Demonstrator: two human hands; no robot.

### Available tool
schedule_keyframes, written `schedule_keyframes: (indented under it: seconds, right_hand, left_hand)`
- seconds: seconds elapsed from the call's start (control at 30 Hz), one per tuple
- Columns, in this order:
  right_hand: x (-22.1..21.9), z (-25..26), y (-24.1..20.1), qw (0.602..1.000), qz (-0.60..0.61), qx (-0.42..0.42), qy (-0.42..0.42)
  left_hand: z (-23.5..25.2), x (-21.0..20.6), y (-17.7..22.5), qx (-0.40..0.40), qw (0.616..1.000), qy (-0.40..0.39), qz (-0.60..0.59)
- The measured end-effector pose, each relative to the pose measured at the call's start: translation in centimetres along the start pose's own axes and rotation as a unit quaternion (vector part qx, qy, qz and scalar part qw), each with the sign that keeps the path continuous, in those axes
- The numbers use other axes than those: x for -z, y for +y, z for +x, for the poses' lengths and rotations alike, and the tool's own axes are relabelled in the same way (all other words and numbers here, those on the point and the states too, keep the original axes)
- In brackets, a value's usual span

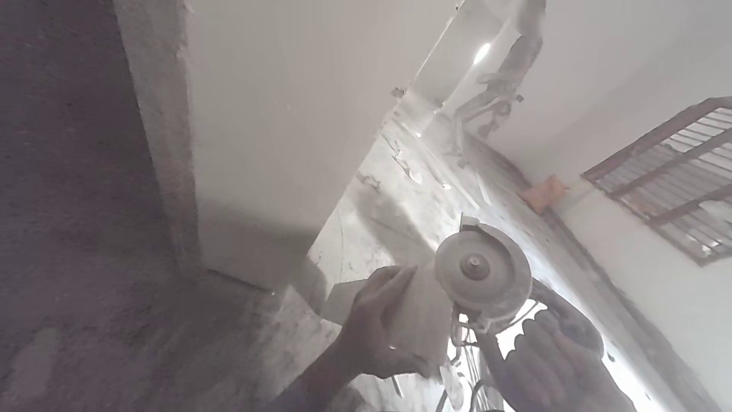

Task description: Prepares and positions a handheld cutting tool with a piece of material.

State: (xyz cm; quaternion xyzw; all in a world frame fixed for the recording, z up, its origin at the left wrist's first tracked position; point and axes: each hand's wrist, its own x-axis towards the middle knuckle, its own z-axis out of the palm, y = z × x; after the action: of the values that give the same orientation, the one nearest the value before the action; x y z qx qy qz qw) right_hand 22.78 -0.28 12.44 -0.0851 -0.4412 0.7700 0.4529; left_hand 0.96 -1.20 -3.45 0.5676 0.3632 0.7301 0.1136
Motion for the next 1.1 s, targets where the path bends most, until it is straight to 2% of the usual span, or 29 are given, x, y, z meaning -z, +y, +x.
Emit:
schedule_keyframes:
  seconds: [0.2, 0.37, 0.53, 0.63, 0.77, 0.83, 0.97, 1.1]
  right_hand:
    - [0.0, 0.2, 0.3, 1.0, 0.005, 0.012, 0.013]
    - [-1.4, 0.8, 0.9, 0.996, -0.065, 0.048, 0.03]
    - [-0.2, 1.0, 0.7, 1.0, 0.005, 0.021, -0.02]
    - [-0.4, 1.1, 0.7, 1.0, -0.002, 0.016, -0.022]
    - [-1.4, 1.3, 1.1, 0.998, -0.045, 0.051, 0.0]
    - [-1.3, 1.2, 1.0, 0.997, -0.062, 0.041, -0.003]
    - [-1.0, 0.6, 0.5, 1.0, -0.014, 0.005, -0.008]
    - [-1.4, 0.1, 0.6, 0.998, -0.066, 0.019, 0.007]
  left_hand:
    - [0.0, 0.1, 0.0, 0.006, 1.0, 0.001, -0.001]
    - [-0.1, 0.4, -0.1, 0.009, 1.0, -0.001, -0.006]
    - [-0.1, 0.8, 0.0, 0.012, 1.0, -0.003, -0.009]
    - [-0.2, 0.9, -0.2, -0.005, 1.0, 0.0, -0.026]
    - [0.0, 1.1, -0.2, -0.008, 1.0, -0.003, -0.026]
    - [0.0, 1.0, -0.3, -0.005, 1.0, -0.005, -0.01]
    - [0.4, 0.7, -0.4, 0.0, 1.0, 0.001, -0.004]
    - [0.9, 0.2, -0.8, 0.002, 1.0, 0.012, 0.006]
